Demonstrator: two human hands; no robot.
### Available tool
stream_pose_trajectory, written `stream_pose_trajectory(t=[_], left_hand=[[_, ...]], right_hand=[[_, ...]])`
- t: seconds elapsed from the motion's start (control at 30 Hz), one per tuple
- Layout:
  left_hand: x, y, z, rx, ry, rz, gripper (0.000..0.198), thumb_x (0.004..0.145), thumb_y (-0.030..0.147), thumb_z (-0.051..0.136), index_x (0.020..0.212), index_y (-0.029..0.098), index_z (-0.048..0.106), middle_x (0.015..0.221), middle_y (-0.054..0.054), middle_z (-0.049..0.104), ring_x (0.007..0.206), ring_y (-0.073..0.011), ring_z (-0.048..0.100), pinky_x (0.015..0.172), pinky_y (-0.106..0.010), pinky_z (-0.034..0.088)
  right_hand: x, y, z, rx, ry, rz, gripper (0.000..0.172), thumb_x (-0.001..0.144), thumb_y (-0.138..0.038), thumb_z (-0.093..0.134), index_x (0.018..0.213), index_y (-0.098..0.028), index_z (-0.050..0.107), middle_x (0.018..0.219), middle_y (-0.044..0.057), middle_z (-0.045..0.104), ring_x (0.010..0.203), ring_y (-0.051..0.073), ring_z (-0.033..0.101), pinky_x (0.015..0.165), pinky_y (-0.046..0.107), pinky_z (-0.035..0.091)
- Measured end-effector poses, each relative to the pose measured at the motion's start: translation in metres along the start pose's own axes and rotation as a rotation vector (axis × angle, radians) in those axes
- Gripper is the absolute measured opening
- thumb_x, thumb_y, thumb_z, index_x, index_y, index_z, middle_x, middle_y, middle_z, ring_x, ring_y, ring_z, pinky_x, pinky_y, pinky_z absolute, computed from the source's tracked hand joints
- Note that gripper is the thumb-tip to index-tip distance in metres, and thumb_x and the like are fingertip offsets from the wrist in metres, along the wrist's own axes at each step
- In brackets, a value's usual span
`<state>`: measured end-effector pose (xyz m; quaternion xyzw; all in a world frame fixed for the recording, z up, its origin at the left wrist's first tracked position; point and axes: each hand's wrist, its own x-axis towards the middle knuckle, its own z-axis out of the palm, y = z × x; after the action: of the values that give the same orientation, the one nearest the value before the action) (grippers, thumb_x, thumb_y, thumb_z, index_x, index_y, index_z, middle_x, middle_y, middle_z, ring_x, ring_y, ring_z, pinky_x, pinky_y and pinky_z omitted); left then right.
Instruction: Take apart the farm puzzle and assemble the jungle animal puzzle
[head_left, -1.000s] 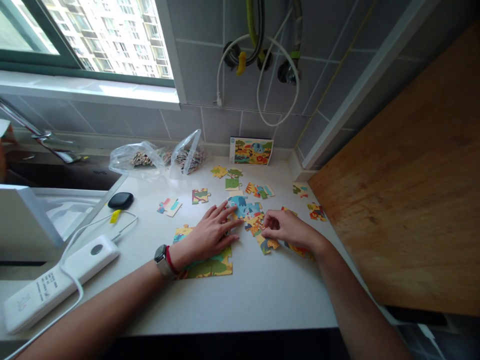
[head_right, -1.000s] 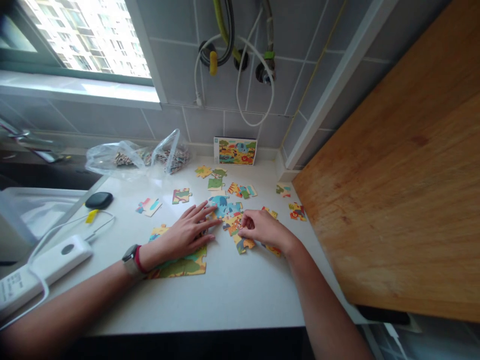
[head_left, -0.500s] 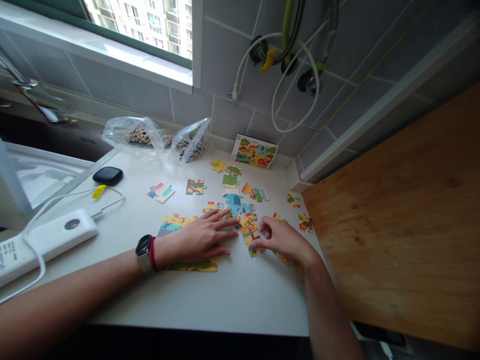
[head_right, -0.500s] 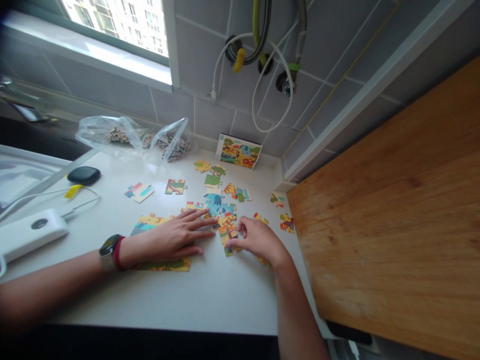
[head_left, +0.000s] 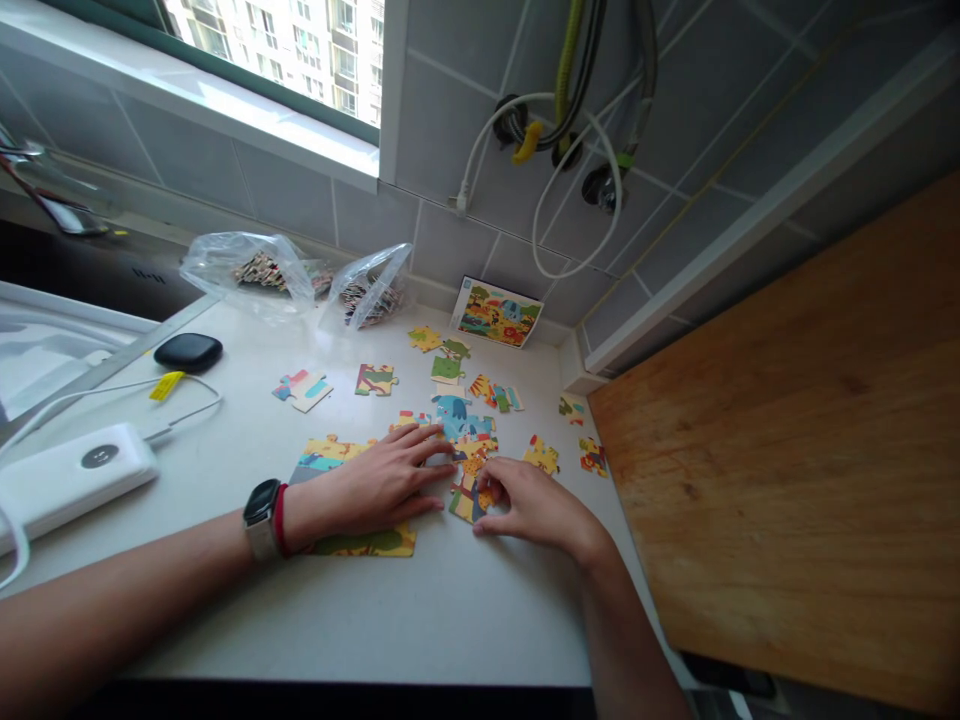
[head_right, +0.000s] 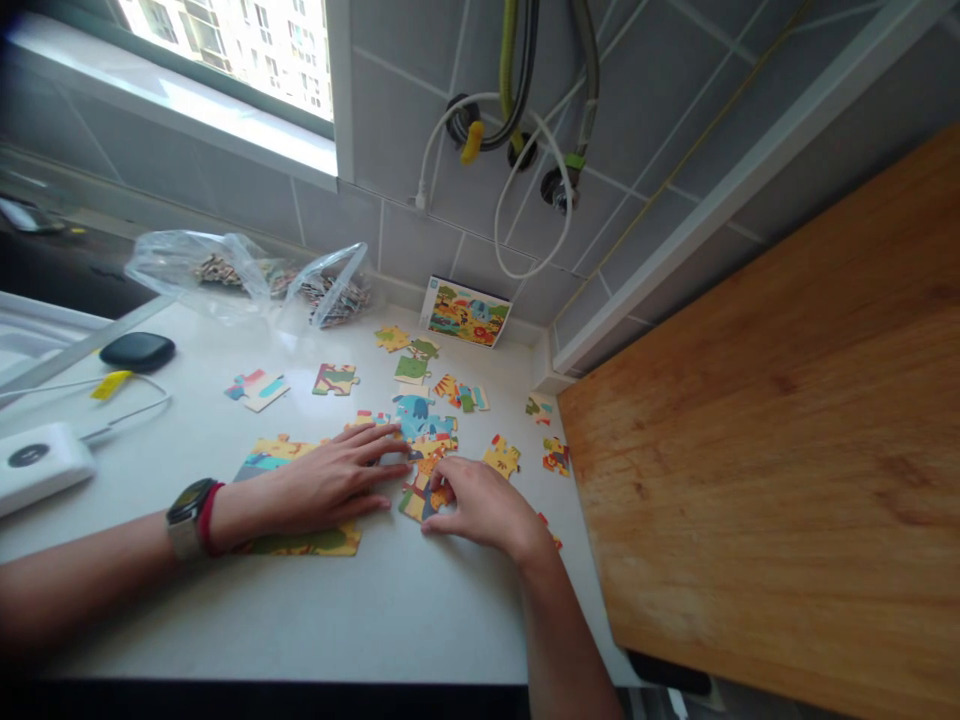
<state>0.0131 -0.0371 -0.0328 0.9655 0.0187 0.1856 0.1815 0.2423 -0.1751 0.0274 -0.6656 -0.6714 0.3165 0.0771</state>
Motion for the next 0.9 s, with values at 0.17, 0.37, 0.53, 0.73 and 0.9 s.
stream_pose_trajectory(t=[0.17,0.37,0.53,0.73,0.9], left_hand=[[0.002,0.001,-0.002,-0.005,0.001,0.006,0.042,0.104,0.045,0.057,0.144,0.032,0.058,0.145,-0.006,0.061,0.141,-0.0312,0.048,0.124,-0.051,0.033],[0.003,0.005,-0.004,-0.005,-0.009,0.020,0.040,0.104,0.047,0.055,0.140,0.029,0.060,0.145,-0.007,0.061,0.142,-0.0319,0.047,0.122,-0.050,0.035],[0.003,0.005,-0.003,0.017,-0.032,0.011,0.043,0.105,0.048,0.054,0.142,0.027,0.059,0.144,-0.008,0.061,0.140,-0.0326,0.048,0.120,-0.050,0.036],[0.002,0.002,-0.002,-0.011,0.002,0.019,0.042,0.103,0.045,0.057,0.141,0.027,0.060,0.140,-0.009,0.063,0.138,-0.0318,0.050,0.121,-0.050,0.035],[0.001,0.001,-0.005,-0.043,0.028,0.023,0.035,0.104,0.041,0.056,0.136,0.027,0.063,0.132,-0.009,0.066,0.129,-0.0291,0.056,0.116,-0.046,0.040]], right_hand=[[-0.015,0.026,-0.019,0.080,0.191,0.042,0.023,0.092,-0.040,0.070,0.107,-0.023,0.069,0.109,0.005,0.070,0.098,0.021,0.065,0.087,0.031,0.050],[-0.032,0.106,-0.034,-0.232,0.544,0.459,0.045,0.095,-0.017,0.046,0.136,-0.013,0.064,0.140,0.020,0.062,0.131,0.030,0.059,0.114,0.044,0.042],[-0.023,0.127,-0.017,-0.322,0.386,0.568,0.053,0.090,-0.015,0.054,0.142,-0.011,0.061,0.150,0.022,0.056,0.141,0.033,0.052,0.117,0.045,0.039],[-0.018,0.119,-0.014,-0.334,0.395,0.527,0.051,0.093,-0.020,0.054,0.142,-0.012,0.061,0.149,0.022,0.058,0.140,0.033,0.053,0.116,0.044,0.040],[-0.019,0.119,-0.021,-0.167,0.524,0.468,0.050,0.093,-0.021,0.049,0.142,-0.018,0.062,0.142,0.016,0.065,0.128,0.028,0.063,0.111,0.043,0.046]])
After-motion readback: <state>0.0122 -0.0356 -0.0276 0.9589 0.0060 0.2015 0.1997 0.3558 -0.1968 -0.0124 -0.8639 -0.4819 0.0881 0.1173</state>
